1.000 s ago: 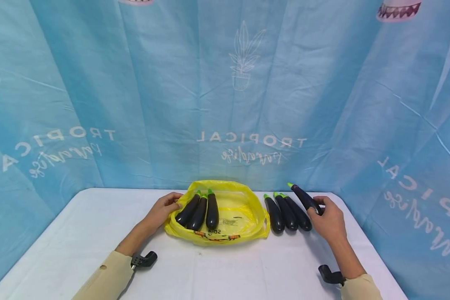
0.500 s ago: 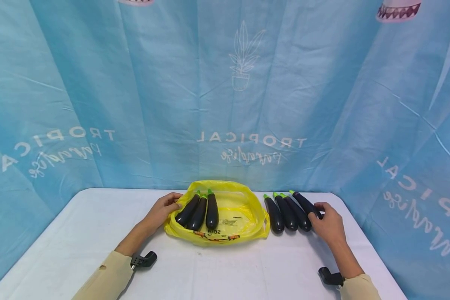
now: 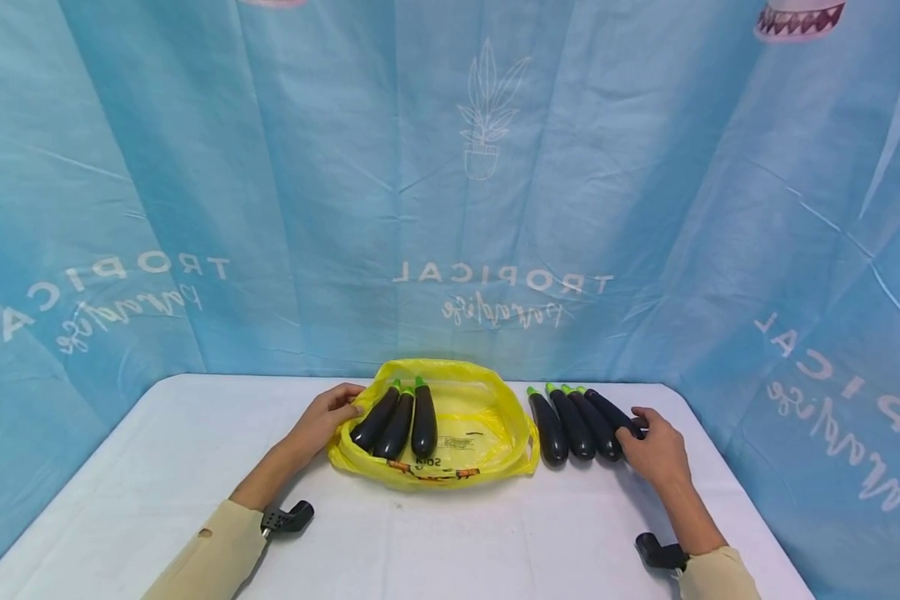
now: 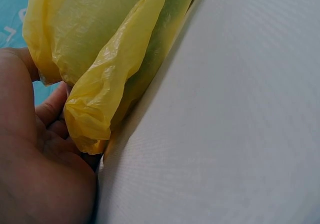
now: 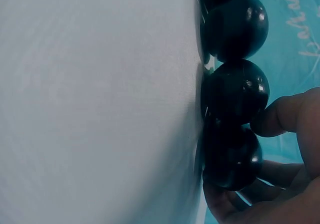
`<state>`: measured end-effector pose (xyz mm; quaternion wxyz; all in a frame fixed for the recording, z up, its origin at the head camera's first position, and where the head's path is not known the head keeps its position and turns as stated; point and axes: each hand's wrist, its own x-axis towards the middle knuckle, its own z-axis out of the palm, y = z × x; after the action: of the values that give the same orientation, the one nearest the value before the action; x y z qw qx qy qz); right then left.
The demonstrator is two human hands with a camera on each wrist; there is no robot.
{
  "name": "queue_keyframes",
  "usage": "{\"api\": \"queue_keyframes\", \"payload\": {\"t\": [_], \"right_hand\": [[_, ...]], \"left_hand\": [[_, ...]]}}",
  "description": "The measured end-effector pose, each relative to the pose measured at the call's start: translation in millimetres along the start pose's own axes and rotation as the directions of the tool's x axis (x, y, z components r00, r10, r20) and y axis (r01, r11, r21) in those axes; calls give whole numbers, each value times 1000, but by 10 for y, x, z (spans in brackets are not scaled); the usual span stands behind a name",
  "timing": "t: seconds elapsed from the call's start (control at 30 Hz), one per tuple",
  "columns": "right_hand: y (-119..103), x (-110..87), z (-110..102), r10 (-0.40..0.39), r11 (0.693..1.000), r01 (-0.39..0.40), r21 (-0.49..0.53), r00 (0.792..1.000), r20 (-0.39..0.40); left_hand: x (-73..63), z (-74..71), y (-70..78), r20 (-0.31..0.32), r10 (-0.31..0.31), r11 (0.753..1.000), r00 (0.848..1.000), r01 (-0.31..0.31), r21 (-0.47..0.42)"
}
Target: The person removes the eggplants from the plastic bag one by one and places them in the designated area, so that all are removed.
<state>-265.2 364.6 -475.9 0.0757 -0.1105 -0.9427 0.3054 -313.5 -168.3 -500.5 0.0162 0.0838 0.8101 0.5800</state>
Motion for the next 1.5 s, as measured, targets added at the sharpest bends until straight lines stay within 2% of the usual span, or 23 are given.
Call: {"api": "queue_keyframes", "payload": {"t": [0.27,0.47,0.83,1.2,1.5], "right_hand": [[-4,-5,-4,-7,1000,7,-30,1000,-2],[-50,-31,-8,-55,998,53,-28,997,-50],[-399,-171,-34,-147,989,146,-16,981,-128],[-716,-364,4,-287,953,299,48,943,-169],[-992,-477,121,-366,923,379,75,919,-145]], "left_hand": [[5,6,3,-2,0,1000,1000,0,3],[-12,3,7,0,6,1000,1000,-6,-1],[-2,-11,-16,-11,-6,1000,1000,6,-12],[-9,-13,6,-4,1,1000,1000,-1,-25],[6,-15,-8,-1,4,999,1000,-4,-32]]}}
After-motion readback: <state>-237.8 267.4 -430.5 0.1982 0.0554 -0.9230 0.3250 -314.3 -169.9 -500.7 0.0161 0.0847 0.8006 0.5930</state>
